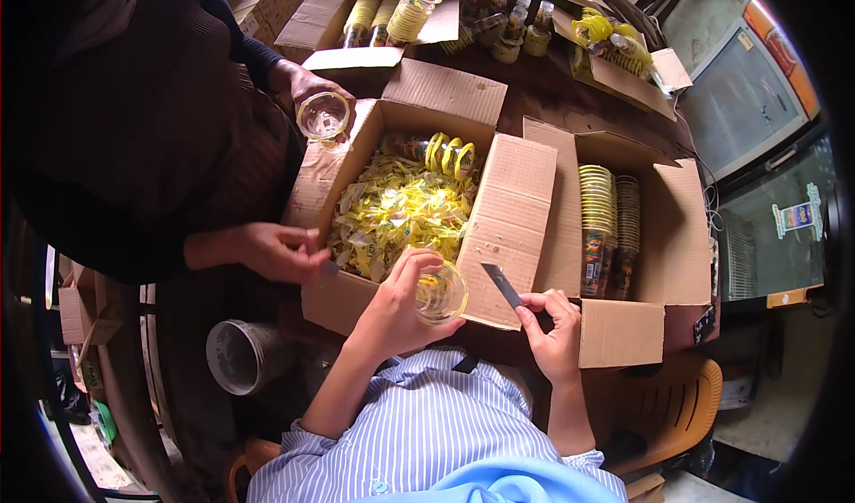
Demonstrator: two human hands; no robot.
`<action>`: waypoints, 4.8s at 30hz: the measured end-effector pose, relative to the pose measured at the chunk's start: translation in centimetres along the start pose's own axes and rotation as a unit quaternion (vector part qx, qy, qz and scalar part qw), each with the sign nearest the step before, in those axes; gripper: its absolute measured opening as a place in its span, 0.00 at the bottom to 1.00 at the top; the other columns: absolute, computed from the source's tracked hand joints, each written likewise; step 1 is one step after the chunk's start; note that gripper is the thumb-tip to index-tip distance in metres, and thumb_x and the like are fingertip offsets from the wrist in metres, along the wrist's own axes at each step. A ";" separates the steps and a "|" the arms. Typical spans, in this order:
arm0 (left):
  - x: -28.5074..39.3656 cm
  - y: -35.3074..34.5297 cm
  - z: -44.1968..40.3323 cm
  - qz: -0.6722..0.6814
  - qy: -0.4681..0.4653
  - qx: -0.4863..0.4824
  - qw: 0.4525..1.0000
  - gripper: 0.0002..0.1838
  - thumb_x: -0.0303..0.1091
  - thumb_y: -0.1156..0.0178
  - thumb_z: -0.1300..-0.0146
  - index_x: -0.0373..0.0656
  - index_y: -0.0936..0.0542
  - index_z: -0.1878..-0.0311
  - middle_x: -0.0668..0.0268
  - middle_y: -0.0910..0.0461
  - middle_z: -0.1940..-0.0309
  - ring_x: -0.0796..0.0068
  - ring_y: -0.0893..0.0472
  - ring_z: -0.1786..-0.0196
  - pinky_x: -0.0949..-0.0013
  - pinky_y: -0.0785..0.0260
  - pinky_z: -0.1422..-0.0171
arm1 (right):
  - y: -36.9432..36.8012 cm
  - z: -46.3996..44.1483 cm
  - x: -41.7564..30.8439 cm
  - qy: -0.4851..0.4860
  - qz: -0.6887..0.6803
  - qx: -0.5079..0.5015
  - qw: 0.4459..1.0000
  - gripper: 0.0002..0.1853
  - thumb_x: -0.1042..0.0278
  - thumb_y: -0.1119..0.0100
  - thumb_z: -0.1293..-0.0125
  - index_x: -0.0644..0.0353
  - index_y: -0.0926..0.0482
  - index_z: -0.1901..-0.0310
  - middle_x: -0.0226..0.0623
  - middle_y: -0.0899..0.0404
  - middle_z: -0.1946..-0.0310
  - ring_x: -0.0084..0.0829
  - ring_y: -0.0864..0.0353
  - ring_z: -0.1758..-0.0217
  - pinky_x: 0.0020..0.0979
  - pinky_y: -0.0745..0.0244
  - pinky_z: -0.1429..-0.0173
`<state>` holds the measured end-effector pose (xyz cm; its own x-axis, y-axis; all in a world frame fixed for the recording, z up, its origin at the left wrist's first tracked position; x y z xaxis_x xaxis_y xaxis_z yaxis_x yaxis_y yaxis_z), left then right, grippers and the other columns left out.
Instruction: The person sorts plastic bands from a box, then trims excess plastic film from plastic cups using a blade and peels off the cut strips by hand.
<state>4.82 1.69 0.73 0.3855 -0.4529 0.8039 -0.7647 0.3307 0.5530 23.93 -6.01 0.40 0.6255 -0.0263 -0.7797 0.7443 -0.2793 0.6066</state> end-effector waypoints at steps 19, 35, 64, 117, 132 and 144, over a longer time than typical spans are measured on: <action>3.2 2.5 -2.2 0.029 0.011 -0.098 0.995 0.60 0.33 0.27 0.70 0.42 0.57 0.34 0.61 0.25 0.55 0.66 0.23 0.55 0.64 0.35 0.43 | 2.4 1.2 -6.7 0.437 0.385 0.025 0.813 0.09 0.65 0.40 0.52 0.47 0.18 0.67 0.13 0.28 0.76 0.10 0.32 0.72 0.30 0.57 0.59; 4.0 3.0 -3.0 0.031 -0.014 -0.215 0.976 0.60 0.34 0.29 0.69 0.37 0.59 0.34 0.59 0.26 0.56 0.64 0.23 0.59 0.67 0.32 0.48 | 2.0 0.4 -7.6 0.503 0.367 0.014 0.782 0.10 0.66 0.43 0.52 0.49 0.19 0.66 0.13 0.32 0.77 0.08 0.32 0.73 0.29 0.58 0.61; -2.4 -2.0 1.4 0.056 0.036 0.116 0.991 0.16 0.36 0.30 0.61 0.41 0.22 0.68 0.57 0.29 0.55 0.62 0.28 0.48 0.64 0.37 0.45 | -0.4 1.2 -3.4 0.043 0.167 0.039 0.984 0.03 0.70 0.41 0.48 0.54 0.22 0.70 0.25 0.29 0.79 0.24 0.30 0.72 0.34 0.52 0.59; -4.0 -5.0 1.4 -0.007 0.073 0.137 0.988 0.05 0.25 0.39 0.50 0.37 0.25 0.71 0.55 0.30 0.61 0.58 0.28 0.54 0.63 0.34 0.50 | -4.8 2.3 -3.2 0.065 0.253 -0.085 0.961 0.18 0.76 0.44 0.52 0.55 0.22 0.56 0.31 0.30 0.74 0.27 0.27 0.67 0.40 0.47 0.55; -4.2 -5.2 1.4 -0.009 0.082 0.138 0.987 0.06 0.25 0.39 0.50 0.36 0.26 0.70 0.54 0.30 0.60 0.57 0.28 0.54 0.63 0.34 0.50 | -5.4 2.2 -3.3 0.034 0.258 -0.112 0.959 0.15 0.75 0.47 0.49 0.59 0.22 0.57 0.33 0.28 0.72 0.28 0.25 0.65 0.40 0.46 0.53; -4.5 -5.2 1.5 -0.020 0.084 0.135 0.987 0.06 0.24 0.43 0.48 0.35 0.30 0.69 0.53 0.30 0.59 0.55 0.28 0.54 0.61 0.35 0.50 | -4.4 2.2 -3.7 0.029 0.192 -0.104 0.975 0.13 0.74 0.45 0.48 0.60 0.21 0.59 0.33 0.29 0.75 0.28 0.26 0.67 0.38 0.48 0.56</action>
<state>6.31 0.80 -6.11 0.4808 -0.3089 0.8206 -0.8483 0.0731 0.5245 17.83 -6.85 0.30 0.8754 -0.0345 -0.4822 0.4798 -0.0593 0.8754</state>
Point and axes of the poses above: each hand's wrist, its own z-axis away from the middle knuckle, its own y-axis out of the back of the hand, x = y × z, the point moved 5 cm from there along -z, towards the middle knuckle
